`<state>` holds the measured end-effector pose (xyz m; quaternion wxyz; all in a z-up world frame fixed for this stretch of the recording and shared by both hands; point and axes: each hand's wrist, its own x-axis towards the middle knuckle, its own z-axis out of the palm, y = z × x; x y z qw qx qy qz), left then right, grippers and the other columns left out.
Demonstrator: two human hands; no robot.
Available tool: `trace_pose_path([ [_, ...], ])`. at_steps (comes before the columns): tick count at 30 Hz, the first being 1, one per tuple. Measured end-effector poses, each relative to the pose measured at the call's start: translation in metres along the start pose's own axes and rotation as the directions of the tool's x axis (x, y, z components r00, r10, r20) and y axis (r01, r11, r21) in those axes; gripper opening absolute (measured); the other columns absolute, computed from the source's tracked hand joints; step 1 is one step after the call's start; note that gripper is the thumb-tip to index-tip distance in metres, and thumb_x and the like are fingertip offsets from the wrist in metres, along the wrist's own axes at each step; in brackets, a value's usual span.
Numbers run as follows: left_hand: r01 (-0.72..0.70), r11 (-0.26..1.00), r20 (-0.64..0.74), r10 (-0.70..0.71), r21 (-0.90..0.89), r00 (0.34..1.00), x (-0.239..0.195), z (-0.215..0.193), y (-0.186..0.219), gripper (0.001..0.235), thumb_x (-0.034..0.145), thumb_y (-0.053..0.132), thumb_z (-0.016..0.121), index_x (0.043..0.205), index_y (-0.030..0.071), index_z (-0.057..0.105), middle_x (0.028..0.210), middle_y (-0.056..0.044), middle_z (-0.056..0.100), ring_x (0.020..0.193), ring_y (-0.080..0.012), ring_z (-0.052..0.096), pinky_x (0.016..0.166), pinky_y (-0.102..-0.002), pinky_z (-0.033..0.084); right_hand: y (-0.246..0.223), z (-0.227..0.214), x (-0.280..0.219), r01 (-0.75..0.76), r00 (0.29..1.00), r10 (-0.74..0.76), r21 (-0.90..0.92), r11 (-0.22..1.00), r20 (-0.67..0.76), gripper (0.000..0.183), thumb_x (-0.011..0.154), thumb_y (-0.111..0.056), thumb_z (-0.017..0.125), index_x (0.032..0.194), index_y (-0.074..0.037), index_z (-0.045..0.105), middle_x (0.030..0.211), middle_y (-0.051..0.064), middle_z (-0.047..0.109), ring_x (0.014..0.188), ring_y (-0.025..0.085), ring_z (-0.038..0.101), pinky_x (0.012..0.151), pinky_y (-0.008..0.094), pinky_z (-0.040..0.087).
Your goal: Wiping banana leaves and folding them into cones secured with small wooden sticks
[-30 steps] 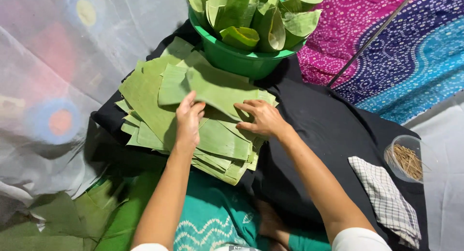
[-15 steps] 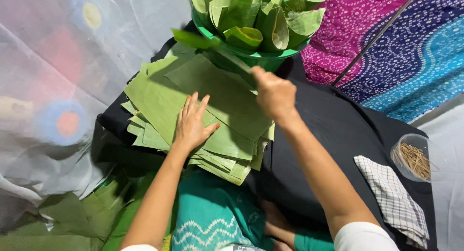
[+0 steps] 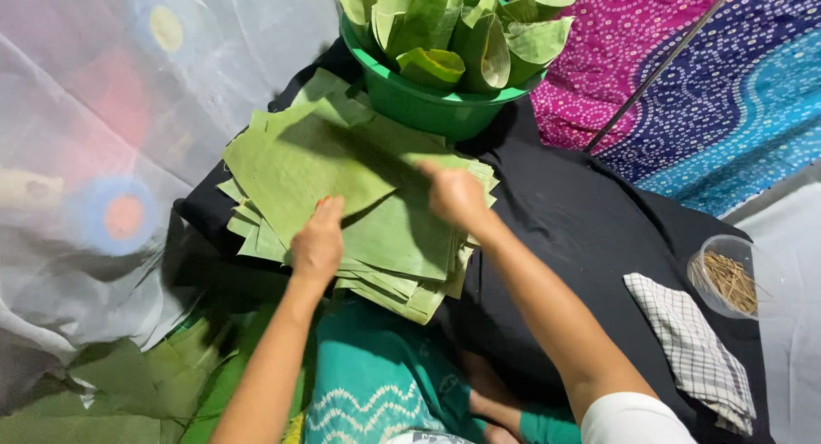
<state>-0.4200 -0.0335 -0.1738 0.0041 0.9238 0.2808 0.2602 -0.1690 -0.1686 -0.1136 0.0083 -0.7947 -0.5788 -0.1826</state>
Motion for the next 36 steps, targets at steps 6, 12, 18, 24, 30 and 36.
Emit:
trace_pose_path([
  [6, 0.328, 0.208, 0.232, -0.384, -0.922, 0.894, 0.010, 0.013, -0.165, 0.057, 0.090, 0.000, 0.054, 0.145, 0.012, 0.055, 0.092, -0.005, 0.070, 0.090, -0.0165, 0.070, 0.087, -0.030, 0.056, 0.018, -0.065, 0.001, -0.504, 0.858, 0.457, 0.559, 0.659, 0.234, 0.061, 0.089, -0.011, 0.058, 0.146, -0.035, 0.055, 0.119, 0.021, 0.072, 0.111, 0.048, 0.067, 0.097, 0.061, 0.052],
  [12, 0.048, 0.186, -0.106, -0.730, -0.981, 0.675, 0.037, -0.076, -0.141, 0.038, 0.094, -0.001, 0.066, 0.129, 0.015, 0.060, 0.120, -0.011, 0.072, 0.106, -0.0231, 0.076, 0.085, -0.037, 0.067, -0.059, -0.052, -0.026, -0.011, 0.986, -0.008, -0.115, 0.993, -0.166, 0.050, 0.091, -0.011, 0.056, 0.134, -0.037, 0.060, 0.097, 0.001, 0.076, 0.084, 0.020, 0.076, 0.061, 0.039, 0.062],
  [18, 0.301, 0.929, 0.030, -0.302, -0.214, 0.953, 0.040, -0.149, 0.065, 0.032, 0.104, 0.015, 0.044, 0.126, 0.031, 0.060, 0.095, -0.009, 0.069, 0.096, -0.0341, 0.070, 0.085, -0.054, 0.055, -0.100, -0.027, -0.053, 0.227, 0.935, -0.227, -0.034, 0.973, -0.272, 0.036, 0.088, -0.017, 0.058, 0.123, -0.021, 0.067, 0.107, 0.016, 0.068, 0.087, 0.030, 0.066, 0.054, 0.036, 0.054],
  [24, 0.071, 0.997, 0.186, -0.077, 0.038, 0.979, 0.003, -0.005, 0.115, 0.047, 0.095, 0.012, 0.058, 0.141, 0.019, 0.050, 0.100, -0.027, 0.061, 0.087, -0.0468, 0.071, 0.062, -0.054, 0.062, -0.045, -0.029, -0.068, 0.187, 0.960, -0.270, 0.532, 0.826, 0.081, 0.031, 0.084, -0.044, 0.072, 0.089, -0.015, 0.065, 0.094, 0.004, 0.058, 0.120, 0.032, 0.055, 0.096, 0.044, 0.053],
  [30, 0.041, 0.999, 0.154, -0.038, -0.019, 0.987, -0.010, -0.036, 0.143, 0.056, 0.096, 0.014, 0.058, 0.150, 0.014, 0.043, 0.101, -0.019, 0.063, 0.088, -0.0361, 0.071, 0.062, -0.049, 0.063, -0.033, -0.025, -0.082, -0.327, 0.935, 0.072, 0.922, -0.207, 0.348, 0.021, 0.092, -0.022, 0.070, 0.108, -0.009, 0.074, 0.103, 0.005, 0.072, 0.096, 0.020, 0.068, 0.089, 0.043, 0.061],
  [36, -0.012, 0.887, 0.308, 0.172, -0.461, 0.936, -0.002, -0.073, 0.116, 0.061, 0.102, 0.055, 0.045, 0.149, 0.016, 0.053, 0.150, -0.024, 0.051, 0.145, -0.0410, 0.041, 0.112, -0.060, 0.032, 0.002, 0.005, -0.088, -0.412, 0.748, 0.434, 0.864, -0.290, 0.503, 0.023, 0.086, 0.000, 0.068, 0.108, 0.001, 0.066, 0.081, 0.009, 0.071, 0.064, 0.017, 0.070, 0.056, 0.037, 0.065],
])
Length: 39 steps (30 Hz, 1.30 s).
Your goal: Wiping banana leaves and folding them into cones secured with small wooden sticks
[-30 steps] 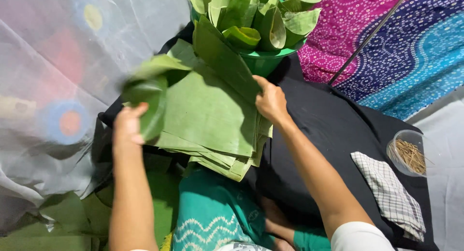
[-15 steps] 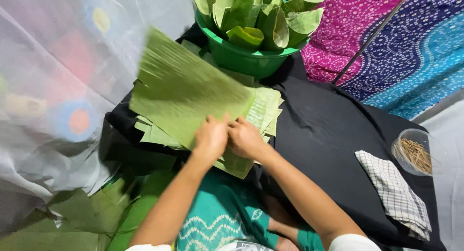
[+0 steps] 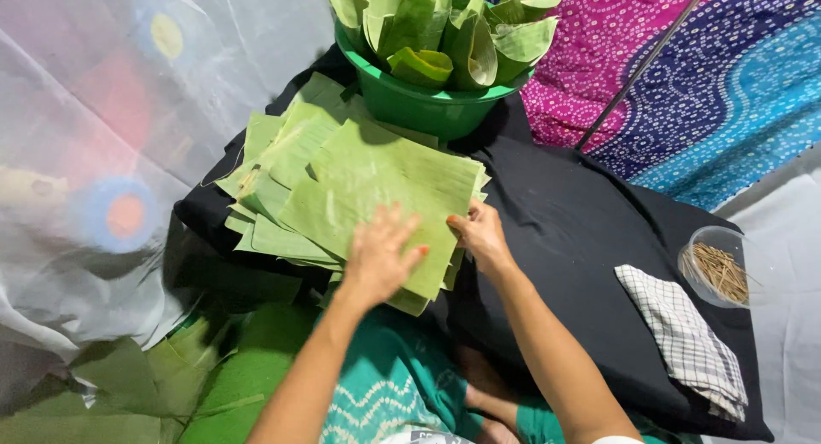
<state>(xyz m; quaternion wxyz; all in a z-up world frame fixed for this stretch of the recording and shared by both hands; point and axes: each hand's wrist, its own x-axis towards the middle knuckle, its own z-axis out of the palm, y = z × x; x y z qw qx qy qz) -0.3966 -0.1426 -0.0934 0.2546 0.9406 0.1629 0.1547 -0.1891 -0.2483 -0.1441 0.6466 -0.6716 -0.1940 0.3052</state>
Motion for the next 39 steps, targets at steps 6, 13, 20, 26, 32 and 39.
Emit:
trace_pose_path([
  [6, 0.278, 0.911, 0.017, -0.298, 0.305, 0.955, 0.012, -0.010, -0.072, 0.063, 0.104, 0.059, 0.038, 0.160, 0.031, 0.033, 0.172, -0.011, 0.016, 0.158, -0.0352, 0.010, 0.118, -0.071, 0.010, 0.023, -0.019, 0.012, -0.096, 0.995, 0.096, 0.022, 0.995, 0.021, 0.024, 0.089, -0.003, 0.069, 0.113, -0.003, 0.067, 0.088, 0.011, 0.076, 0.072, 0.024, 0.076, 0.063, 0.042, 0.066],
  [13, 0.527, 0.812, -0.121, -0.514, 0.249, 0.849, 0.040, -0.013, -0.158, 0.063, 0.102, 0.057, 0.038, 0.160, 0.035, 0.030, 0.172, -0.010, 0.013, 0.158, -0.0335, 0.009, 0.115, -0.076, 0.006, 0.032, -0.016, 0.013, -0.088, 0.996, 0.086, 0.087, 0.992, 0.020, 0.023, 0.090, -0.002, 0.068, 0.113, -0.004, 0.069, 0.087, 0.011, 0.075, 0.072, 0.026, 0.077, 0.059, 0.042, 0.065],
  [20, 0.448, 0.887, -0.401, -0.453, -0.113, 0.796, 0.043, -0.022, -0.151, 0.077, 0.093, 0.043, 0.070, 0.158, 0.018, 0.037, 0.158, -0.019, 0.039, 0.150, -0.0385, 0.031, 0.112, -0.075, 0.020, -0.024, -0.012, -0.008, 0.135, 0.989, -0.116, 0.263, 0.955, -0.087, 0.023, 0.088, -0.001, 0.070, 0.110, -0.008, 0.072, 0.089, 0.009, 0.075, 0.074, 0.023, 0.076, 0.062, 0.041, 0.066],
  [26, -0.201, 0.423, -0.431, -0.569, -0.884, 0.700, 0.027, -0.007, -0.063, 0.097, 0.094, 0.013, 0.080, 0.163, 0.007, 0.013, 0.165, -0.035, 0.004, 0.156, -0.0458, -0.003, 0.124, -0.061, 0.002, 0.006, -0.068, -0.002, 0.001, 0.996, 0.037, 0.425, 0.905, -0.083, 0.027, 0.093, -0.004, 0.067, 0.119, -0.009, 0.065, 0.101, 0.009, 0.075, 0.081, 0.024, 0.077, 0.065, 0.040, 0.067],
  [32, -0.150, -0.046, -0.059, -0.779, -0.988, 0.624, 0.047, 0.084, -0.139, 0.047, 0.081, -0.003, 0.084, 0.121, 0.000, 0.059, 0.108, -0.022, 0.071, 0.090, -0.0319, 0.075, 0.073, -0.052, 0.064, 0.030, -0.088, -0.030, -0.082, 0.988, 0.131, 0.444, 0.892, -0.082, 0.026, 0.094, -0.005, 0.067, 0.120, -0.008, 0.065, 0.104, 0.010, 0.075, 0.086, 0.023, 0.077, 0.071, 0.044, 0.067],
  [39, -0.059, -0.165, 0.039, -0.533, -0.985, 0.845, 0.042, 0.047, -0.076, 0.056, 0.087, -0.013, 0.056, 0.140, 0.007, 0.058, 0.120, -0.021, 0.071, 0.104, -0.0321, 0.073, 0.091, -0.048, 0.063, 0.034, -0.143, -0.048, -0.129, 0.981, 0.175, 0.391, 0.911, -0.086, 0.029, 0.091, -0.009, 0.070, 0.120, -0.013, 0.069, 0.098, 0.004, 0.075, 0.083, 0.019, 0.074, 0.072, 0.044, 0.066],
])
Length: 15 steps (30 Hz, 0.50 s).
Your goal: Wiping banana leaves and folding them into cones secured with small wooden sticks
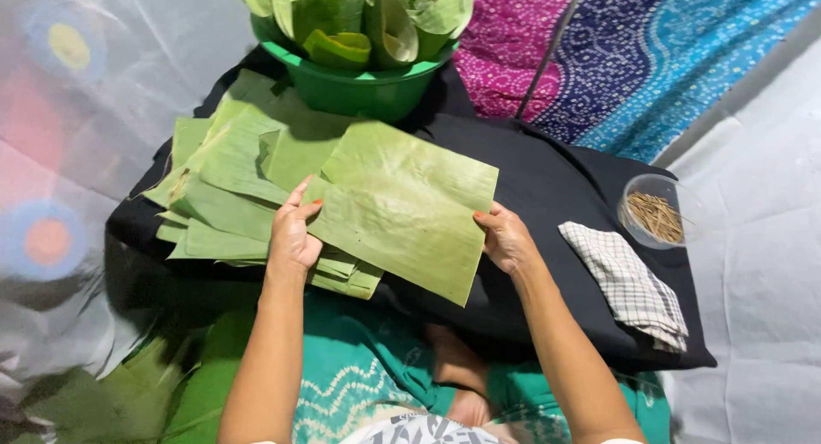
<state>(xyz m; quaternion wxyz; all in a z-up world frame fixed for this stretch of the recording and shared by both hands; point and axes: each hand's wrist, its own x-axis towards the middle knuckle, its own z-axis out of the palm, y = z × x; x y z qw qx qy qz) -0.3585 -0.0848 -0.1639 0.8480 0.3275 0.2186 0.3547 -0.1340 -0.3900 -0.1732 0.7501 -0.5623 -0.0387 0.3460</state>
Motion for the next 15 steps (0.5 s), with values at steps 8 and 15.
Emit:
trace_pose_path([
  [8, 0.121, 0.990, 0.327, -0.140, 0.077, 0.935, -0.050, 0.097, -0.022, 0.090, 0.081, -0.019, 0.052, 0.161, 0.018, 0.033, 0.141, -0.015, 0.060, 0.116, -0.0304, 0.066, 0.098, -0.050, 0.057, -0.047, -0.073, -0.032, 0.131, 0.985, -0.133, -0.030, 0.991, -0.112, 0.034, 0.089, -0.010, 0.071, 0.122, -0.019, 0.070, 0.101, 0.002, 0.075, 0.087, 0.018, 0.074, 0.077, 0.041, 0.065],
  [15, -0.111, 0.773, 0.397, -0.192, 0.625, 0.897, -0.058, 0.112, -0.127, 0.066, 0.080, -0.005, 0.063, 0.143, 0.012, 0.062, 0.135, -0.009, 0.062, 0.124, -0.0183, 0.054, 0.107, -0.033, 0.047, -0.060, -0.172, -0.041, 0.171, 0.916, -0.249, -0.255, 0.952, -0.314, 0.034, 0.091, -0.009, 0.068, 0.125, -0.012, 0.069, 0.097, 0.006, 0.074, 0.083, 0.020, 0.073, 0.076, 0.039, 0.063],
])
